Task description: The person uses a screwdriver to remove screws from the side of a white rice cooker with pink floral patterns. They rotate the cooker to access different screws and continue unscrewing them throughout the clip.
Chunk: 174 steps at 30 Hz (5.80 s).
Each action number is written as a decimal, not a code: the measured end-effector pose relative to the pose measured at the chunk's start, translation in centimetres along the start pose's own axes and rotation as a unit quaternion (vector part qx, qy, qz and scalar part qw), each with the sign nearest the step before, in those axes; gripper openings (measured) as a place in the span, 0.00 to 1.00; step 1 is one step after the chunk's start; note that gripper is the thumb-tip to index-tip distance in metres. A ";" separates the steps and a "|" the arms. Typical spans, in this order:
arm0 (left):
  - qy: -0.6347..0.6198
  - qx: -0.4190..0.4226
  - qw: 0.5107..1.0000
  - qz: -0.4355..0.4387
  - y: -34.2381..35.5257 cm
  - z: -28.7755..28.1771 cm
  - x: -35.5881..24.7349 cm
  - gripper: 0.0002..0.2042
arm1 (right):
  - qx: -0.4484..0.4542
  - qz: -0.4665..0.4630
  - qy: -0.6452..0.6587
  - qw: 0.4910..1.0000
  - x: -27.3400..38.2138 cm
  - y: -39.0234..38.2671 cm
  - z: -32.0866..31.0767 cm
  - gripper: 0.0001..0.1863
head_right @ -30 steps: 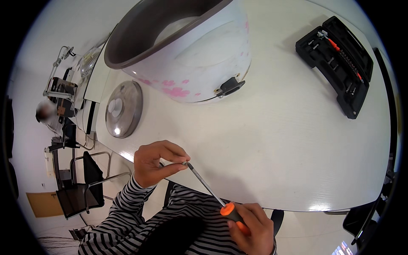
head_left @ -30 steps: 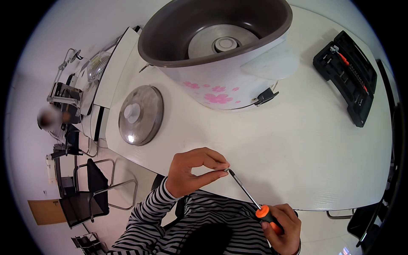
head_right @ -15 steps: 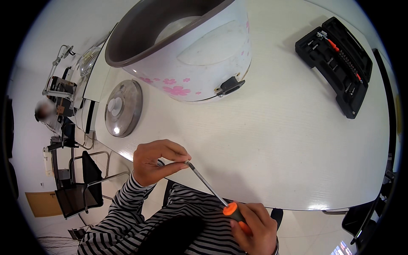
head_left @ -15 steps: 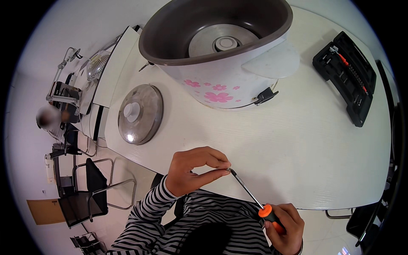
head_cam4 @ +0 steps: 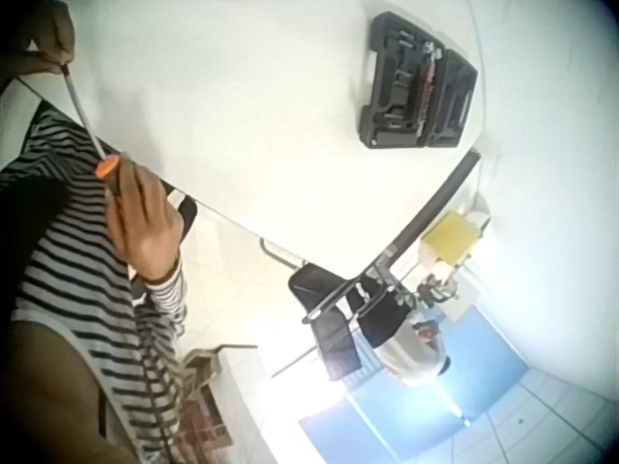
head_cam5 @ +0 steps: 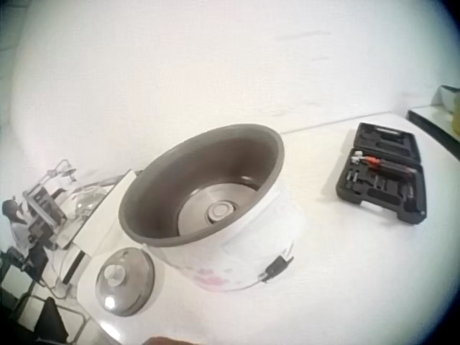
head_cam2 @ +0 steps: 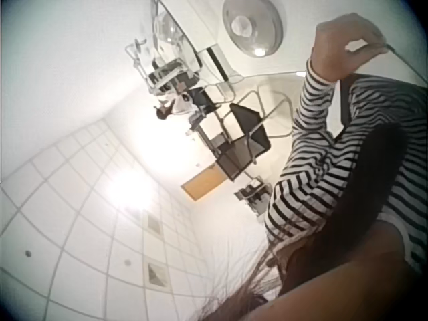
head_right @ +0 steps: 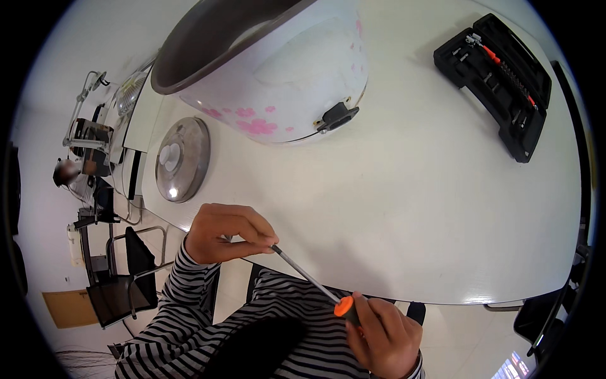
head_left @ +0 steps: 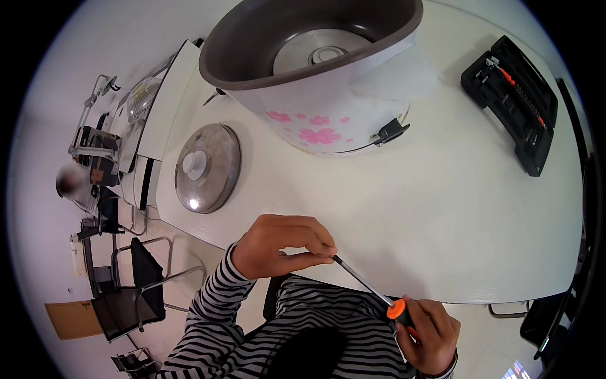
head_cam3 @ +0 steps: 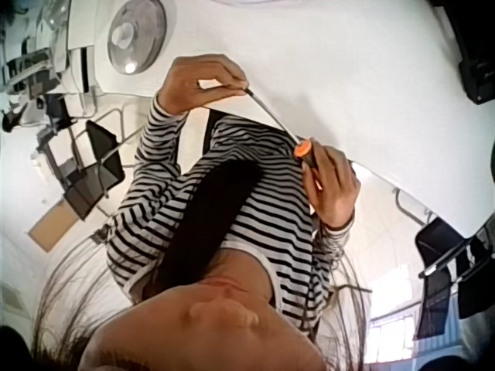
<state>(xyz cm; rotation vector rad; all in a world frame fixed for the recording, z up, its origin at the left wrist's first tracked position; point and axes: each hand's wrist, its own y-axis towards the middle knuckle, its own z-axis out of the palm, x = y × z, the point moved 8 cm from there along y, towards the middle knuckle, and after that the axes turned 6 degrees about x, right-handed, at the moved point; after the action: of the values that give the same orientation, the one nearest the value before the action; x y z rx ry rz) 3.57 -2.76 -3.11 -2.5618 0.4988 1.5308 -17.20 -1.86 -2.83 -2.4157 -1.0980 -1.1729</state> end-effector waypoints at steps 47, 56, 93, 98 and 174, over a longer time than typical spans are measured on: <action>0.405 -0.164 0.898 0.044 11.6 -7.6 -8.5 0.10 | -0.104 0.021 -0.168 0.980 -5.8 8.1 -7.2 0.14; 0.458 -0.201 0.858 0.115 11.0 -7.4 -9.1 0.07 | -0.076 -0.016 -0.247 0.966 -4.7 9.2 -8.0 0.13; 0.428 -0.163 0.884 0.091 9.3 -6.0 -10.2 0.07 | 0.138 0.280 0.369 0.875 -7.7 6.4 -4.6 0.10; 0.442 -0.123 0.885 0.079 7.8 -3.9 -11.7 0.08 | 0.167 0.317 0.429 0.829 -6.6 3.0 -3.7 0.14; -0.634 -0.047 0.765 -0.105 7.0 16.2 -0.4 0.16 | -0.212 0.064 -0.059 0.973 -5.4 -4.5 -4.6 0.22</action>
<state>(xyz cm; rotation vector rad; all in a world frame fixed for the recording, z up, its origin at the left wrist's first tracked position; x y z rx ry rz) -12.52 -4.99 -10.15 -0.9872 -0.0662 2.6360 -25.24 -3.90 -4.35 -2.8578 -0.7645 -1.3470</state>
